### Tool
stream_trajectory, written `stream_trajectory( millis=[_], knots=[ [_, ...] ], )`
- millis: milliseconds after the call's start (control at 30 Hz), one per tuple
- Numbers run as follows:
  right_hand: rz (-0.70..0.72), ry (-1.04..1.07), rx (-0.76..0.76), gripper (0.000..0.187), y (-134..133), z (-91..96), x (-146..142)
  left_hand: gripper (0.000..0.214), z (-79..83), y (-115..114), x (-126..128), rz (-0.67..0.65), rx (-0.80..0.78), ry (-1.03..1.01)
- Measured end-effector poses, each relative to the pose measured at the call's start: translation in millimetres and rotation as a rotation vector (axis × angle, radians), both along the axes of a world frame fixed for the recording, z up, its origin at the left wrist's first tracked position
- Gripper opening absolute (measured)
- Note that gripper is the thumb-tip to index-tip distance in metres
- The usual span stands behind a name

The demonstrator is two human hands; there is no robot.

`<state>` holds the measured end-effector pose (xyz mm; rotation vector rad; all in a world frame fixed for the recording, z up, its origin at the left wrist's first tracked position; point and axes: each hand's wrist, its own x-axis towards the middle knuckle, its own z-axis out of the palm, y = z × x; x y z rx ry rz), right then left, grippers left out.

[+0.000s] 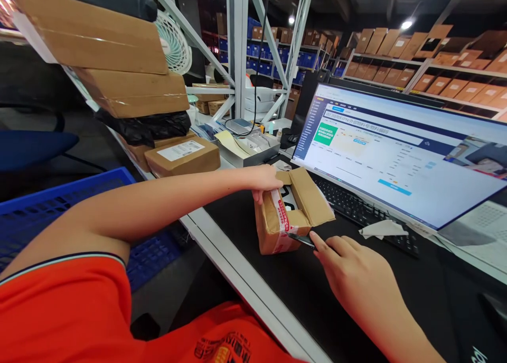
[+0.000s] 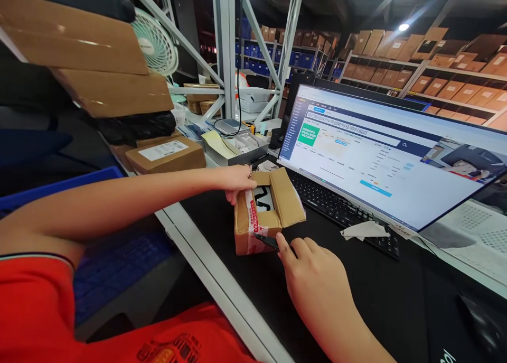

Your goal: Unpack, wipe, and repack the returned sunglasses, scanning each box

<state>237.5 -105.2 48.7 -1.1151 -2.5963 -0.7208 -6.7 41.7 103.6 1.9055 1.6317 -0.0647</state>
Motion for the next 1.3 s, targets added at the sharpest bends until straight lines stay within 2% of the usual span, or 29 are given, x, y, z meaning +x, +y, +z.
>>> stream_trajectory(
  millis=[167, 400, 667, 800, 933, 1167, 1300],
  knots=[
    [-0.011, -0.012, 0.013, 0.033, 0.9, -1.6, -1.4, 0.056, -1.7, 0.6, 1.2, 0.001, 0.008, -0.008],
    [0.008, 0.059, 0.075, 0.032, -0.7, -6.2, -1.6, 0.052, -12.9, 4.5, -3.7, 0.015, 0.039, -0.042],
    [-0.017, 0.045, 0.084, 0.035, -4.2, -3.8, -2.2, 0.069, -15.6, 0.7, -8.9, 0.036, 0.069, -0.088],
    [-0.092, 0.027, 0.048, 0.037, 5.4, 0.2, 4.4, 0.066, -17.2, 1.5, -10.7, 0.029, 0.091, -0.102],
    [-0.190, 0.009, 0.092, 0.036, 9.0, 4.3, 12.2, 0.063, -21.9, 2.6, -14.0, 0.045, 0.102, -0.143],
    [-0.001, 0.092, 0.063, 0.036, -12.4, 9.5, 8.2, 0.069, -32.4, 5.2, -21.7, 0.057, 0.123, -0.188],
    [0.002, 0.072, 0.051, 0.037, -5.7, 0.6, -3.0, 0.067, -32.4, 8.4, -19.6, 0.059, 0.111, -0.174]
  ],
)
